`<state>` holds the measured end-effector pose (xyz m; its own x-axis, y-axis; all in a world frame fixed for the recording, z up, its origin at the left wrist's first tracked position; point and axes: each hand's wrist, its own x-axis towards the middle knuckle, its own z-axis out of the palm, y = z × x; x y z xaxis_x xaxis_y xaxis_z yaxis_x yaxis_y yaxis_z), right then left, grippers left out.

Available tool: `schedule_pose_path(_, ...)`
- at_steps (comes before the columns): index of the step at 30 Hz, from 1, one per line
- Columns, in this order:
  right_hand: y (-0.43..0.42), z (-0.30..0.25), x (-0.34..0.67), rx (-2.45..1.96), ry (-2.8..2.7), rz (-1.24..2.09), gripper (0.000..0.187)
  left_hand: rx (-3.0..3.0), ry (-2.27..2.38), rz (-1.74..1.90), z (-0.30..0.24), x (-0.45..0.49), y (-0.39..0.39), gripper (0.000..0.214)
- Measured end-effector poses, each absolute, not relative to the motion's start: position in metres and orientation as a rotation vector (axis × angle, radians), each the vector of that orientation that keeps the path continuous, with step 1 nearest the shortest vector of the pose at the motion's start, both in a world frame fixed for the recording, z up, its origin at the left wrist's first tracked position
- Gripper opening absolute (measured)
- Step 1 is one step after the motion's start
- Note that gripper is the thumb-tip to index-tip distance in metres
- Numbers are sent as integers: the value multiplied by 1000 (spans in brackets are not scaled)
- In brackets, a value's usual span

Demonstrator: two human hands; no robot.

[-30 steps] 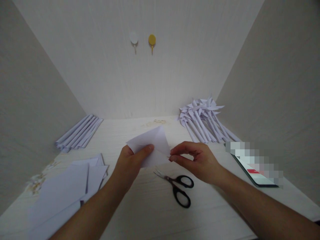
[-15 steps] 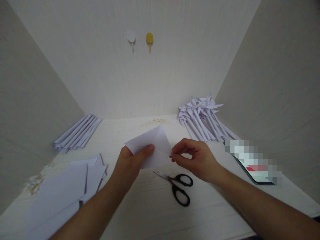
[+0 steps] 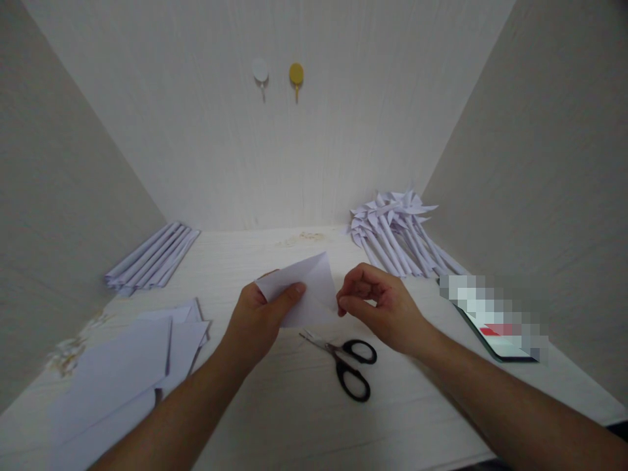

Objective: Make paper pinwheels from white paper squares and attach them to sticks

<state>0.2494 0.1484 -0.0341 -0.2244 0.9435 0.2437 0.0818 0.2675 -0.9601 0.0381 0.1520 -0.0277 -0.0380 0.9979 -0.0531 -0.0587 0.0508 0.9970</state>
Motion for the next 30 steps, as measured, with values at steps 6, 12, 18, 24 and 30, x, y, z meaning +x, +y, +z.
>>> schedule_pose_path(6,152,-36,251,-923,-1498,951,35,1165,1108,929,-39,35,157,28)
schedule_pose_path(12,151,-34,251,-989,-1550,791,9,1162,1079,916,-35,33,157,30)
schedule_pose_path(18,153,-39,247,-964,-1450,897,9,1026,1051,1242,-33,31,161,47)
schedule_pose_path(24,151,-43,239,-935,-1337,1038,8,895,883,1168,-34,38,156,38)
schedule_pose_path(30,150,-43,238,-966,-1291,1022,10,989,1002,1109,-35,30,159,36)
